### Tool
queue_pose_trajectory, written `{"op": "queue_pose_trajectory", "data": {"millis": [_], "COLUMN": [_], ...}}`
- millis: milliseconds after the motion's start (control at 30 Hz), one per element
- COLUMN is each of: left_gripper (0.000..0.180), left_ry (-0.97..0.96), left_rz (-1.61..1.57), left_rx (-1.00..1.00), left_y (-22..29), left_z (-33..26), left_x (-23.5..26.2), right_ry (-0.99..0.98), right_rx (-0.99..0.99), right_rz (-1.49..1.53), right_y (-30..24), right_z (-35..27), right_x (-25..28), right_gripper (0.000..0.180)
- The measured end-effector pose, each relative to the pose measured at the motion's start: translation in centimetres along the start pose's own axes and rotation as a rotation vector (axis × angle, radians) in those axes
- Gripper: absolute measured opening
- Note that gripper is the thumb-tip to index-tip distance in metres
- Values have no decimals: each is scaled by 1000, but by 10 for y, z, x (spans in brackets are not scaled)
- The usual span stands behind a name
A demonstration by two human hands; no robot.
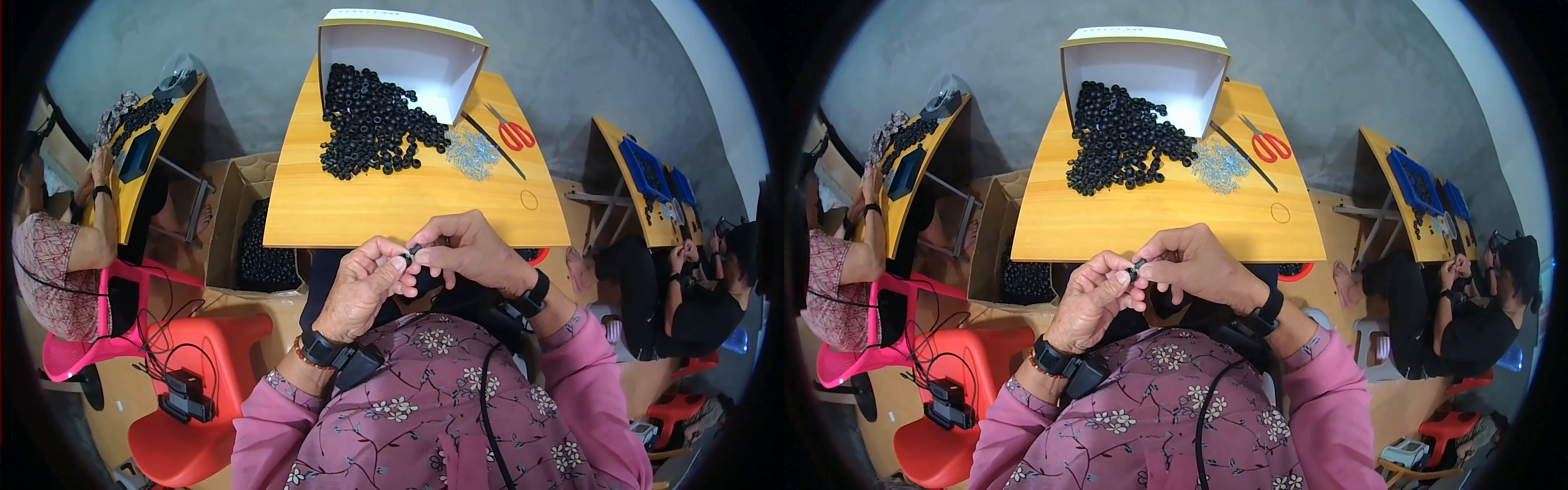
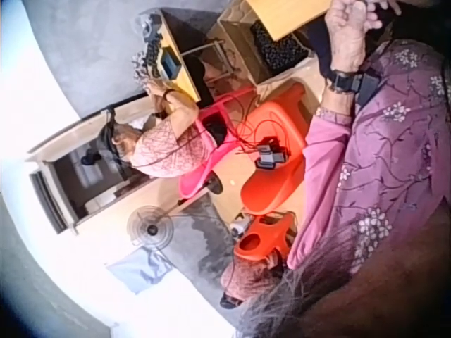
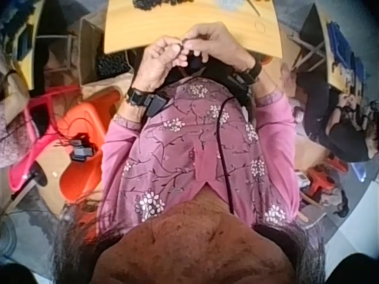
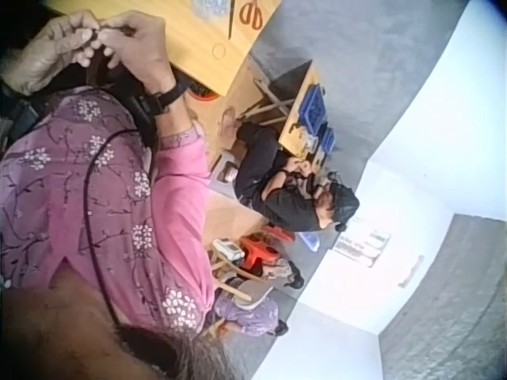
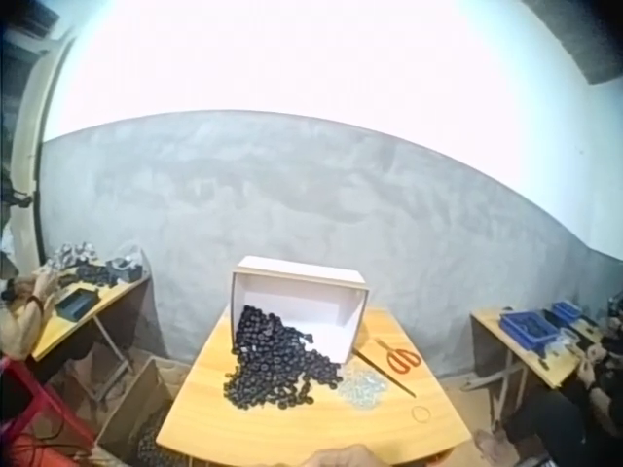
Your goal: Assembling small plastic components by inserting metal pins into black plastic rings.
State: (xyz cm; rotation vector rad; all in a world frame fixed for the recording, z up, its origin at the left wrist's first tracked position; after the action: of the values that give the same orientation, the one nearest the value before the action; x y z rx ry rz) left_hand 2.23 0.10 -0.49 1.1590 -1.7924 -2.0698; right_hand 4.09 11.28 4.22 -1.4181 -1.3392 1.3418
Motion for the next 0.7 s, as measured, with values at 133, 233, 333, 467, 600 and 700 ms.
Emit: {"op": "queue_pose_trajectory", "data": {"millis": [133,233,333,467,600,700], "left_gripper": [14,12,13,13,13,13], "left_ry": [-8,-11,-9,-3,6,-8], "left_rz": [-40,-56,-61,-69,-66,-51], "left_rx": [6,11,16,14,3,12], "left_y": [0,-1,-2,-3,-1,0], "left_z": [1,1,1,1,2,2], "left_x": [1,0,1,2,2,0], "right_ry": [50,43,51,44,12,10], "right_rx": [47,126,195,199,229,196], "right_rz": [30,15,-73,-28,-37,12], "right_y": [-2,0,-6,-8,-11,-4], "right_z": [-2,-1,-3,-4,-2,1], "right_x": [4,4,-2,-6,-2,3], "right_gripper": [16,17,17,17,17,16]}}
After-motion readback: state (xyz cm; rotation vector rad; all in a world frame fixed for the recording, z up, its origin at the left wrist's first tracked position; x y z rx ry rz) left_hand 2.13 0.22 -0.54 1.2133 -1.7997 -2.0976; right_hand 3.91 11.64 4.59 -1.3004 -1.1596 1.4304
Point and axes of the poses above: each hand's wrist, its own z-axis towards the middle knuckle, its own x-axis out of the back of the hand, y = z × x, the point moved 10 cm from there along z, towards the middle knuckle, and after that the axes turned 15 degrees about z, right-handed, at the moved point
